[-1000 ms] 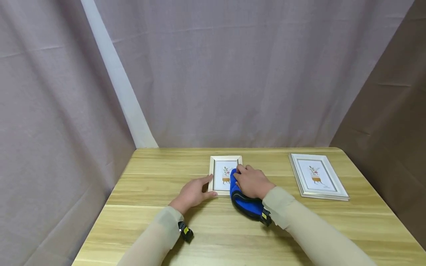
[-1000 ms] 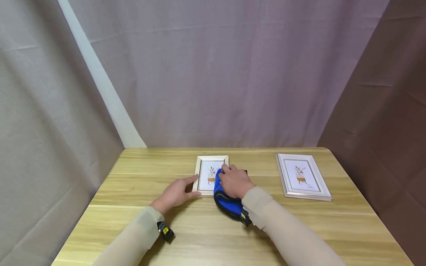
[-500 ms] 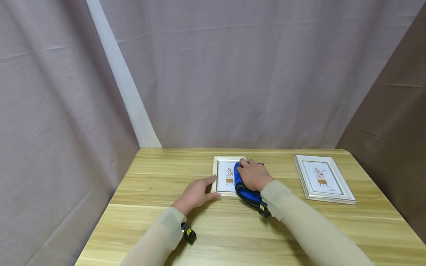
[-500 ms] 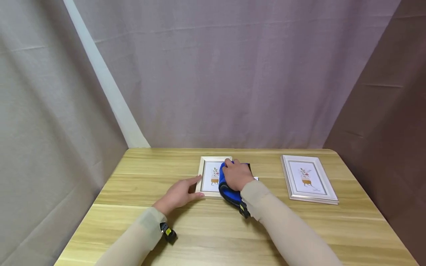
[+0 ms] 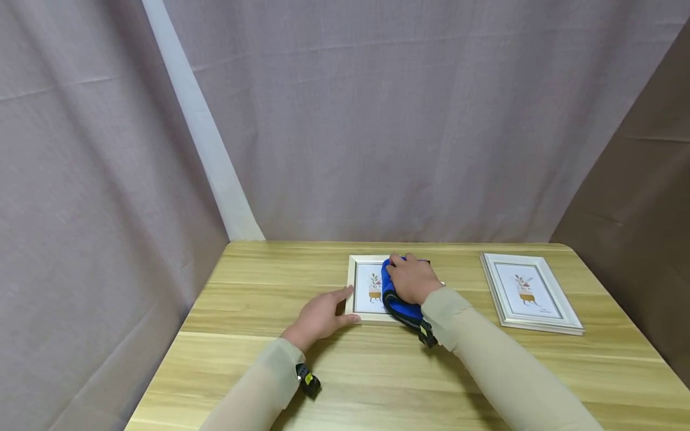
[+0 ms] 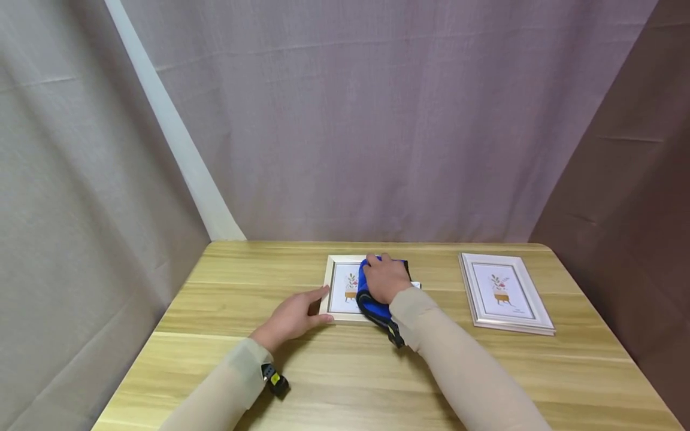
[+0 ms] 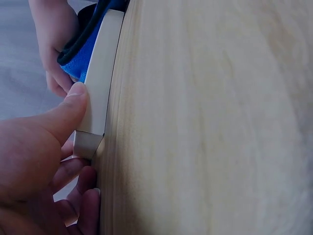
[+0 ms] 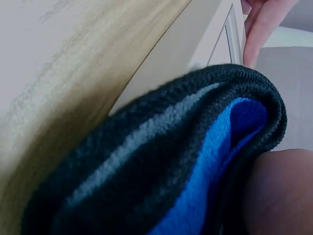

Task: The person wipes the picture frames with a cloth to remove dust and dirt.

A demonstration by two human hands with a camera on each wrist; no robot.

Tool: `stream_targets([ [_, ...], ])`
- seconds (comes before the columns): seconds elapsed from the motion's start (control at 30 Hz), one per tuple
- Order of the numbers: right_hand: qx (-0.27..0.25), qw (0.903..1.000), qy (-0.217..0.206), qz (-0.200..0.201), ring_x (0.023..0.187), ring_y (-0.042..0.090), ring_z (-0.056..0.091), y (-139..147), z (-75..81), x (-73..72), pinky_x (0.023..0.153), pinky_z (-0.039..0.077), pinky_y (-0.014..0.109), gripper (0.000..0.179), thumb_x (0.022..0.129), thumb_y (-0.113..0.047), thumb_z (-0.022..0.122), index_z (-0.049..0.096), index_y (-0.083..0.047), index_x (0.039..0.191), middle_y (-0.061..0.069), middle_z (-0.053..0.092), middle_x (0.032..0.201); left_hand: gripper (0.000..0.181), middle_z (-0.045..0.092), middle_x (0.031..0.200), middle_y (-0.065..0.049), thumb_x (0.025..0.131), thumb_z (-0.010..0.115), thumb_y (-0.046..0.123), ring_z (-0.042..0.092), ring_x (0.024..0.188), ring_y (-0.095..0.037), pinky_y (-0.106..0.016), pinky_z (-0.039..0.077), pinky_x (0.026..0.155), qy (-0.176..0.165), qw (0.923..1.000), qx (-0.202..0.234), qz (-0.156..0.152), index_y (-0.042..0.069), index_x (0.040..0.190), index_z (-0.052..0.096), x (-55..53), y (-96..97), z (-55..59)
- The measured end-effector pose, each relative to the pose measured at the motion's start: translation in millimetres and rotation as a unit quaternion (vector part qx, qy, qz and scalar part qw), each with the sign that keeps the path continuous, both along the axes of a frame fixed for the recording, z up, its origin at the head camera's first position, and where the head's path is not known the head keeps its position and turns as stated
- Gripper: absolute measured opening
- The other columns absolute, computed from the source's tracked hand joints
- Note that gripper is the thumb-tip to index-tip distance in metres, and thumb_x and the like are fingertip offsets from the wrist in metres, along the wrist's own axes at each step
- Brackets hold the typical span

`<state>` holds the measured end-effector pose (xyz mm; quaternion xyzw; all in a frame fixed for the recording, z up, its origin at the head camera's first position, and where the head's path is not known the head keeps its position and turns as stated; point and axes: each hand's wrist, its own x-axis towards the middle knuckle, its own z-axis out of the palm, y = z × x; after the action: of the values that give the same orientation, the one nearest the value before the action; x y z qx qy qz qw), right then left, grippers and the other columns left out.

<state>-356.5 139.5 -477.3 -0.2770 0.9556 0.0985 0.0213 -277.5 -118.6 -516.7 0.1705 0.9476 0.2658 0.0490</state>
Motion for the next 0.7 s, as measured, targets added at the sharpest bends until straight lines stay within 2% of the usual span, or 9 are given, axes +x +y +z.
stream_targets([
  [0.23,-0.021,0.9998,-0.002,-0.004,0.135,0.046,0.053,2.2,-1.7,0.2,0.097,0.059,0.065,0.045,0.117,-0.026,0.051,0.062,-0.007,0.156,0.017,0.051,0.16,0.084,0.054,0.165,-0.007,0.1,0.078,0.056,0.054,0.149,-0.033,-0.049,0.043,0.123,0.007,1.0,-0.003,0.0,0.019,0.168,0.047,-0.4,1.1,-2.0],
  [0.47,-0.094,0.9951,-0.027,-0.015,0.142,0.048,0.045,5.7,-5.6,1.3,0.111,0.046,0.07,0.045,0.117,-0.024,0.05,0.06,-0.009,0.158,0.014,0.05,0.161,0.085,0.054,0.164,-0.008,0.099,0.078,0.057,0.055,0.148,-0.035,-0.052,0.045,0.122,0.008,1.0,-0.005,0.0,0.019,0.168,0.047,-1.5,-1.3,-5.2],
  [0.7,-0.118,0.9925,-0.027,-0.018,0.144,0.047,0.042,7.1,-10.7,-2.2,0.113,0.04,0.071,0.046,0.116,-0.026,0.051,0.061,-0.009,0.158,0.012,0.052,0.16,0.084,0.054,0.164,-0.006,0.1,0.077,0.058,0.055,0.148,-0.034,-0.052,0.045,0.121,0.009,0.9999,-0.009,0.0,0.021,0.169,0.047,-1.3,-0.6,-4.0],
])
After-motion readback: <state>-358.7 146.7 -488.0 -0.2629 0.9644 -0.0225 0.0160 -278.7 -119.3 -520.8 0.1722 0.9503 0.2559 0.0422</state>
